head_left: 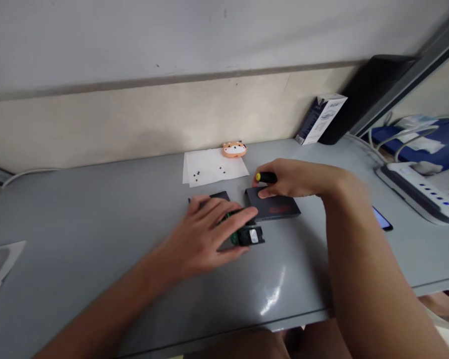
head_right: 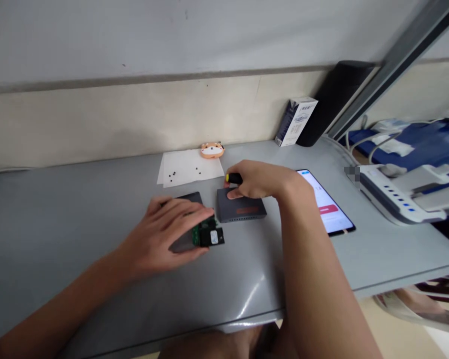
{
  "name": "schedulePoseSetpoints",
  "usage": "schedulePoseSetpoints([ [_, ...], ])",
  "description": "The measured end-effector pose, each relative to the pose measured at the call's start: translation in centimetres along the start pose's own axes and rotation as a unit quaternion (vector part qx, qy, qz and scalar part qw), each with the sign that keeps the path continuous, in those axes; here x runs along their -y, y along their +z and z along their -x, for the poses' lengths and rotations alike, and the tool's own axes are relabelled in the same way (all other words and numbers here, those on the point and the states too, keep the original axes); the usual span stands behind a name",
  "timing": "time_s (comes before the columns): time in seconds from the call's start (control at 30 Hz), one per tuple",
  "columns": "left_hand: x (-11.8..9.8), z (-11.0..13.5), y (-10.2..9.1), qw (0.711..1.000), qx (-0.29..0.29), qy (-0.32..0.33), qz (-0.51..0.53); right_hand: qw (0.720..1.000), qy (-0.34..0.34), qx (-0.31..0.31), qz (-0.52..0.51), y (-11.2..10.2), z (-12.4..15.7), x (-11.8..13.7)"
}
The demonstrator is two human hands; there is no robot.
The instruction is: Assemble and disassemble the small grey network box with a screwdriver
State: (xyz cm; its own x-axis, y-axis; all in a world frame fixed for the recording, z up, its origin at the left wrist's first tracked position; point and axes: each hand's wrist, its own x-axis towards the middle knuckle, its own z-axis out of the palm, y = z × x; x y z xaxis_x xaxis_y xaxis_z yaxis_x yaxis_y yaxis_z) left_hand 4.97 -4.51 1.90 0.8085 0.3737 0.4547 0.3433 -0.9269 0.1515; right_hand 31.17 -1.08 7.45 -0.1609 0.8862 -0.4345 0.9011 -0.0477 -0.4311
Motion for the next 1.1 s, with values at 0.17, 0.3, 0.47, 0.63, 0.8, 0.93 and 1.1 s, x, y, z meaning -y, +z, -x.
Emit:
schedulePoseSetpoints([
  [0.17, -1.6, 0.6, 1.1, 0.999, 0.034, 0.027, 0.016, 0.997, -0.049, -0.057, -0.031, 0.6, -1.0, 0.3],
  [0.3, -2.0, 0.6, 1.4, 0.998, 0.049, 0.027, 0.009, 0.993, -0.083, -0.075, -0.043, 1.1, -1.6, 0.3],
  [0.47, -0.9, -0.3, -0.4, 1.0, 0.009, -0.008, -0.017, 0.99, -0.076, -0.09, -0.076, 1.3, -1.5, 0.7],
  [0.63, 2.8, 0.0, -1.8, 0.99, -0.001, -0.091, -0.105, 0.987, -0.068, -0.105, -0.097, 1.7, -1.7, 1.4],
  [0.8, 5.2, 1.0, -1.4, 0.98, 0.023, -0.194, -0.039, 0.976, -0.096, -0.134, -0.143, 2.3, -2.3, 1.5],
  [0.93, 5.4, 1.1, -1.2, 0.966, 0.023, -0.253, 0.04, 0.98, -0.072, -0.108, -0.152, 2.4, -2.5, 1.5],
  [1.1, 5.6, 1.1, -1.2, 0.957, 0.003, -0.282, 0.064, 0.977, -0.066, -0.112, -0.166, 2.7, -2.7, 1.3],
])
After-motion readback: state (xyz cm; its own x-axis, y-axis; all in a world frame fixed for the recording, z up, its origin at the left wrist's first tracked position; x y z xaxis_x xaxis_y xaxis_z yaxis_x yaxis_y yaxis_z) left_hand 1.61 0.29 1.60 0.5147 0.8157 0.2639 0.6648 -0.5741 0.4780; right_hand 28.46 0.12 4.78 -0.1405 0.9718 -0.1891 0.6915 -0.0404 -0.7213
